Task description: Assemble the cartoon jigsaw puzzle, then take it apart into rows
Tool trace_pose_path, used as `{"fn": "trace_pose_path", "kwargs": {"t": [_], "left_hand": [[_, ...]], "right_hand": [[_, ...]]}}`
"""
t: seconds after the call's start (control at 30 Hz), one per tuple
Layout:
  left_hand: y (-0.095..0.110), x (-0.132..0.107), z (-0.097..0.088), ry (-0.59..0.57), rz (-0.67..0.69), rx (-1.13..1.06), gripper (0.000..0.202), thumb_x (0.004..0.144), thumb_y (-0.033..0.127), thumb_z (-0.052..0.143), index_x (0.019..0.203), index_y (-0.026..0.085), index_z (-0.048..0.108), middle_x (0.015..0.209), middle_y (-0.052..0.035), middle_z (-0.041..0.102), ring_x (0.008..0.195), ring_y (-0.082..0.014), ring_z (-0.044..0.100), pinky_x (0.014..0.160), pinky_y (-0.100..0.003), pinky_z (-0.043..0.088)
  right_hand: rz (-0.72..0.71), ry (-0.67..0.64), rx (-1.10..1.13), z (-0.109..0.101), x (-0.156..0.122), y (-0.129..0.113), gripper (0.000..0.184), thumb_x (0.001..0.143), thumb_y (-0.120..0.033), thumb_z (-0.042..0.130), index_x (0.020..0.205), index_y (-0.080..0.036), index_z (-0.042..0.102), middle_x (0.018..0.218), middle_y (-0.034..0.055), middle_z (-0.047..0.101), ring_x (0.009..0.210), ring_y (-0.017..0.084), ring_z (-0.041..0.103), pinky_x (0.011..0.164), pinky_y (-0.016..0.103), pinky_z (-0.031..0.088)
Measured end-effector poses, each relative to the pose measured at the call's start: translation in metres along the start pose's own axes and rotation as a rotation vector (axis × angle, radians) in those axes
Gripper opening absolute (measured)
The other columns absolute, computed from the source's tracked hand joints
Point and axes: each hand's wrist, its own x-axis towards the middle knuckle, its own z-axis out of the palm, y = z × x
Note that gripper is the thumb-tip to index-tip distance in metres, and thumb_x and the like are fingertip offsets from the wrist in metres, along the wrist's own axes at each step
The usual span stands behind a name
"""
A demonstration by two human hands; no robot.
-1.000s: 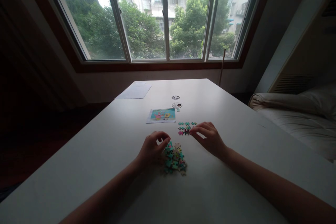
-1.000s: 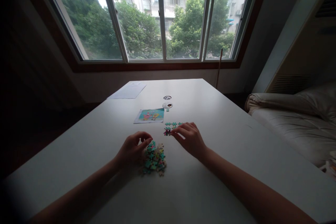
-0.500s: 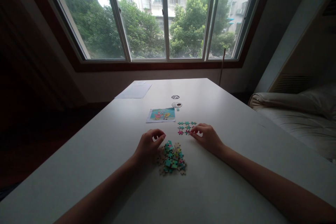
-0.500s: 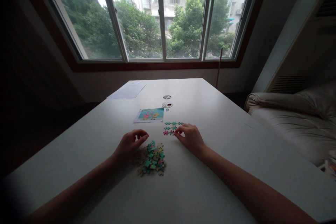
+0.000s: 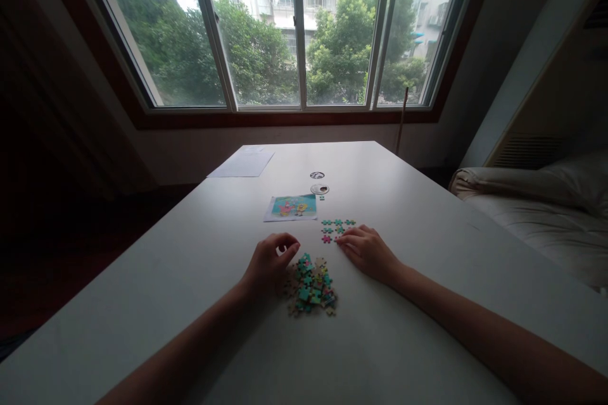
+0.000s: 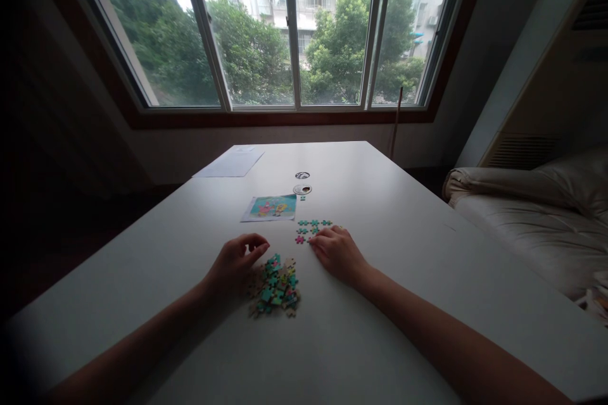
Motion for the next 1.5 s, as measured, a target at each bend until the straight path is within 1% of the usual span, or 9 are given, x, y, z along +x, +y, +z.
{"fn": "trace_pose_path", "kwargs": {"t": [0.4,0.53,0.63,0.87,1.07,1.27,1.33,1.43,1.5], "left_hand": [[0.008,0.001,-0.003,-0.011,0.011,0.016,0.018,0.074,0.029,0.050,0.070,0.017,0.064,0.065,-0.0002,0.062,0.059,-0.0135,0.050,0.058,-0.024,0.038],[0.006,0.001,-0.001,-0.013,0.016,0.019,0.017,0.074,0.028,0.051,0.071,0.017,0.064,0.066,-0.0001,0.063,0.058,-0.0132,0.050,0.057,-0.024,0.038],[0.005,0.001,0.001,-0.013,0.026,0.018,0.017,0.074,0.029,0.051,0.071,0.017,0.064,0.067,0.0000,0.063,0.059,-0.0133,0.050,0.058,-0.023,0.038],[0.007,0.001,0.000,-0.009,0.038,0.021,0.018,0.074,0.029,0.051,0.071,0.016,0.063,0.067,-0.0010,0.063,0.059,-0.0138,0.050,0.058,-0.024,0.038],[0.007,0.001,0.000,-0.005,0.043,0.029,0.017,0.074,0.028,0.051,0.069,0.017,0.063,0.065,-0.0008,0.062,0.060,-0.0140,0.051,0.058,-0.024,0.039],[0.007,0.000,0.001,-0.001,0.066,0.034,0.015,0.074,0.026,0.051,0.071,0.018,0.062,0.068,-0.0003,0.061,0.063,-0.0143,0.051,0.061,-0.025,0.039],[0.010,-0.001,0.000,-0.005,0.085,0.031,0.014,0.075,0.025,0.051,0.071,0.018,0.062,0.068,-0.0003,0.061,0.064,-0.0145,0.051,0.062,-0.025,0.039],[0.020,-0.004,0.000,-0.034,0.141,0.007,0.013,0.076,0.023,0.051,0.071,0.018,0.062,0.066,-0.0005,0.060,0.064,-0.0147,0.050,0.062,-0.025,0.039],[0.030,-0.007,0.000,-0.068,0.171,-0.016,0.013,0.075,0.021,0.052,0.071,0.018,0.063,0.065,-0.0010,0.060,0.064,-0.0149,0.051,0.062,-0.025,0.040]], "right_hand": [[0.003,0.014,-0.061,-0.001,0.001,-0.005,0.018,0.083,-0.022,0.049,0.093,-0.023,0.064,0.091,0.0048,0.064,0.086,0.018,0.053,0.076,0.034,0.040],[-0.134,-0.048,0.028,-0.004,0.004,-0.020,0.023,0.082,-0.019,0.051,0.101,-0.025,0.061,0.100,0.0044,0.062,0.091,0.017,0.052,0.082,0.034,0.038],[-0.225,-0.116,0.081,-0.004,0.007,-0.030,0.024,0.082,-0.020,0.051,0.103,-0.027,0.060,0.102,0.0039,0.060,0.092,0.016,0.052,0.082,0.032,0.038],[-0.230,-0.121,0.120,-0.007,0.007,-0.027,0.011,0.079,-0.025,0.056,0.086,-0.023,0.064,0.082,0.0027,0.063,0.082,0.015,0.054,0.079,0.029,0.039],[-0.249,-0.153,0.090,-0.012,0.009,-0.026,0.011,0.075,-0.030,0.061,0.080,-0.020,0.061,0.078,0.0020,0.063,0.079,0.015,0.054,0.077,0.029,0.039],[-0.310,-0.100,-0.021,-0.012,0.009,-0.026,0.014,0.082,-0.023,0.050,0.074,-0.018,0.060,0.070,0.0039,0.061,0.071,0.014,0.053,0.072,0.028,0.040],[-0.268,-0.051,-0.007,-0.012,0.010,-0.027,0.017,0.083,-0.021,0.047,0.073,-0.017,0.060,0.068,0.0041,0.061,0.069,0.014,0.054,0.070,0.027,0.040],[-0.107,0.026,0.109,-0.014,0.011,-0.029,0.020,0.084,-0.023,0.046,0.070,-0.017,0.059,0.064,0.0023,0.060,0.061,0.012,0.052,0.062,0.023,0.041],[-0.010,0.044,0.206,-0.015,0.012,-0.032,0.022,0.084,-0.026,0.047,0.069,-0.017,0.059,0.060,0.0004,0.059,0.055,0.010,0.050,0.056,0.021,0.040]]}}
